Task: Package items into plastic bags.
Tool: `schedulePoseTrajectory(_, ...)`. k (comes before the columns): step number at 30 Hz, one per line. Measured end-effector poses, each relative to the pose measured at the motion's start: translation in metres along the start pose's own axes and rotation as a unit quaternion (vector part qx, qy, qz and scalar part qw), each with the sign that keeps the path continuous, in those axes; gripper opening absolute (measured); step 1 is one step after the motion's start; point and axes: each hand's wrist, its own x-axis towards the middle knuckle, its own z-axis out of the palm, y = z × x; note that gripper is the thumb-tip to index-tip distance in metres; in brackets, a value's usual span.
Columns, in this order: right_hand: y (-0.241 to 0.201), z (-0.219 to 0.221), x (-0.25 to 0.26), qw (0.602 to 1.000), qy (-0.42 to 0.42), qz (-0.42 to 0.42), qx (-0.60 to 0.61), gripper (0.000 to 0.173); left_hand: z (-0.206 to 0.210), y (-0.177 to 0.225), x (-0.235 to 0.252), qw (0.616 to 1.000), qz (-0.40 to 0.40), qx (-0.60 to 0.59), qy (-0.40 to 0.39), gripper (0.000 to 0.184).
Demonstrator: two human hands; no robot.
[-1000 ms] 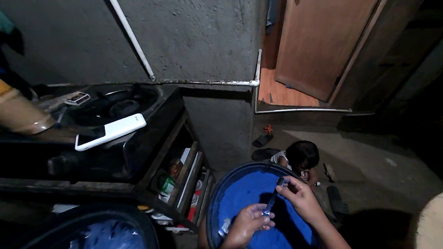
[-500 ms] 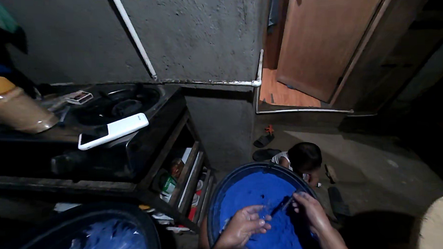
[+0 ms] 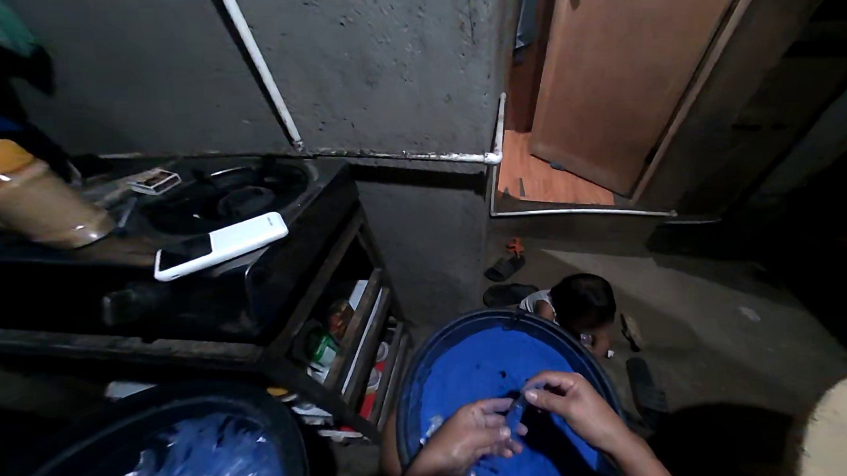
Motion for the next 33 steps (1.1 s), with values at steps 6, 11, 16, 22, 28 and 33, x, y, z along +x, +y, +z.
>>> schedulePoseTrajectory(6,0.01,0.005,-0.002,0.999,0.03,0.0,0.022,0.013,0.008,-0.002,0.006,0.994,0.015,0.017,0.111,0.012)
schedulePoseTrajectory(11,0.022,0.0,-0.01,0.996,0.075,0.051,-0.01,0.015,0.002,0.01,0.01,0.945,0.026,0.278,0.168,0.02)
schedulePoseTrajectory(16,0.032,-0.01,-0.022,0.986,0.074,0.123,-0.084,0.021,0.018,0.028,0.02,0.695,-0.09,0.708,0.086,0.027)
schedulePoseTrajectory(22,0.042,-0.011,-0.031,0.98,0.01,0.158,-0.121,0.025,0.023,0.038,0.035,0.648,-0.169,0.739,0.072,0.025)
schedulePoseTrajectory(28,0.059,0.003,-0.032,0.986,0.003,0.166,-0.016,0.042,-0.017,0.038,0.022,0.858,-0.077,0.499,0.095,0.031)
schedulePoseTrajectory(33,0.048,0.022,-0.02,0.991,0.034,0.072,0.107,0.036,-0.018,0.008,0.013,0.972,-0.056,0.201,0.105,0.015)
